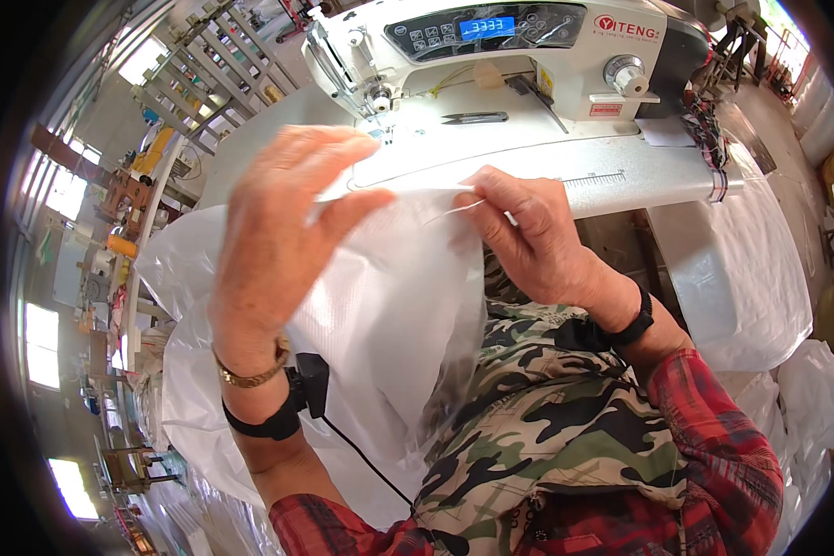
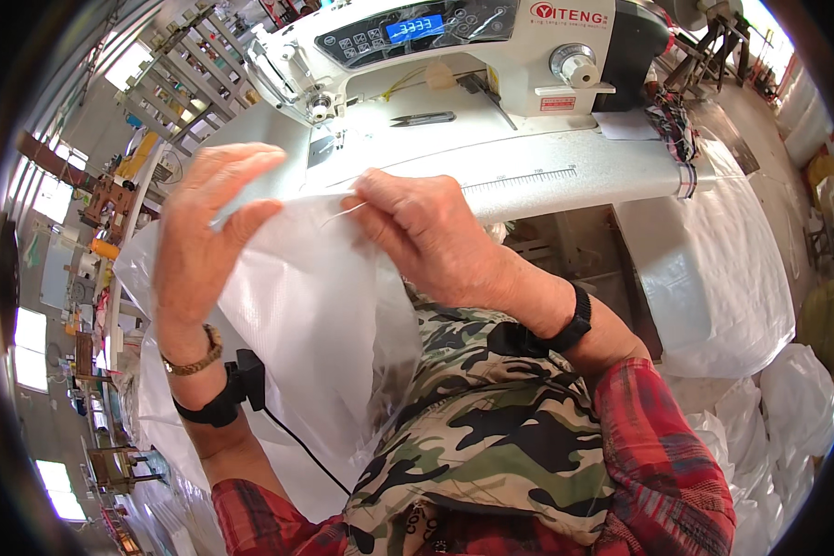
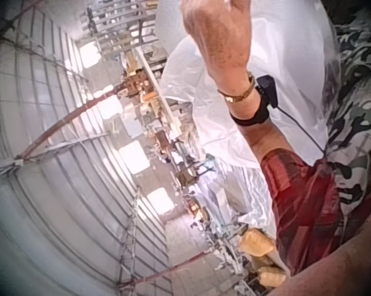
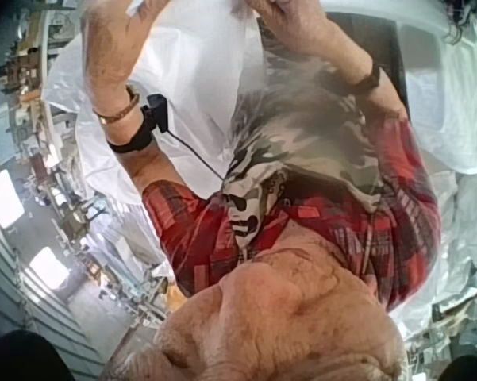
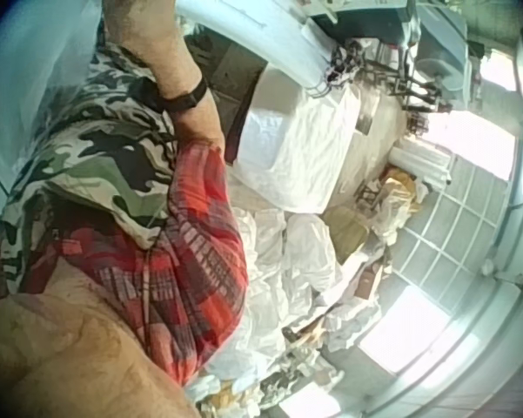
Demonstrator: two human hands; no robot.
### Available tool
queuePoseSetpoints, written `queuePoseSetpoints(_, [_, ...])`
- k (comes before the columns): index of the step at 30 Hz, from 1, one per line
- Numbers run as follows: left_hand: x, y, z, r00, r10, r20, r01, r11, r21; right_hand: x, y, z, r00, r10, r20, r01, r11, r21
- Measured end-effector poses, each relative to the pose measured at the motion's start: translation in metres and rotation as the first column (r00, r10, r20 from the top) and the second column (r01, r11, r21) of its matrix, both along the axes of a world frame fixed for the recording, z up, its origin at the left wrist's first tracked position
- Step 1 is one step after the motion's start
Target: Sewing together large sheets of white plastic material using an industrial sewing machine.
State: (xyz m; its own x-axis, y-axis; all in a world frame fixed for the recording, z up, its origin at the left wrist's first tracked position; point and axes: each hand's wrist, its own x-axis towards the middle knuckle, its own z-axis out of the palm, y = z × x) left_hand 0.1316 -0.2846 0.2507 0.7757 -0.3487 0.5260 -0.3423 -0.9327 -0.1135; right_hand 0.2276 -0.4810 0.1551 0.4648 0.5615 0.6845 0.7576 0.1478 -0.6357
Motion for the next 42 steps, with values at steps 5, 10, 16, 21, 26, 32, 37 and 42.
queuePoseSetpoints(5, [0.002, -0.009, -0.005, 0.947, -0.067, -0.315, -0.046, 0.940, -0.339, -0.003, 0.006, 0.007, 0.990, 0.079, 0.113, -0.086, 0.995, 0.057])
queuePoseSetpoints(10, [0.005, 0.005, -0.009, 0.946, -0.150, -0.286, 0.020, 0.911, -0.411, -0.011, 0.021, -0.005, 0.995, 0.099, 0.001, -0.098, 0.982, 0.161])
queuePoseSetpoints(16, [0.015, 0.032, -0.013, 0.972, -0.072, -0.225, -0.031, 0.907, -0.421, -0.038, 0.022, -0.061, 0.950, 0.159, -0.268, -0.168, 0.986, -0.009])
queuePoseSetpoints(21, [0.024, 0.051, -0.015, 0.979, -0.005, -0.206, -0.088, 0.895, -0.438, -0.046, 0.016, -0.085, 0.907, 0.120, -0.404, -0.127, 0.992, 0.009])
queuePoseSetpoints(26, [0.034, 0.061, -0.020, 0.974, 0.009, -0.227, -0.125, 0.856, -0.502, -0.042, 0.013, -0.083, 0.956, 0.001, -0.292, -0.036, 0.993, -0.115])
queuePoseSetpoints(32, [0.045, 0.063, -0.023, 0.975, -0.037, -0.217, -0.093, 0.825, -0.557, -0.057, 0.008, -0.071, 0.997, 0.030, -0.069, -0.047, 0.966, -0.254])
queuePoseSetpoints(37, [0.049, 0.068, -0.025, 0.971, -0.001, -0.240, -0.136, 0.820, -0.556, -0.054, 0.031, -0.074, 0.765, 0.085, -0.638, -0.382, 0.858, -0.344])
queuePoseSetpoints(42, [0.049, 0.072, -0.026, 0.978, -0.006, -0.210, -0.118, 0.810, -0.574, -0.054, 0.033, -0.072, 0.459, 0.144, -0.877, -0.479, 0.871, -0.108])
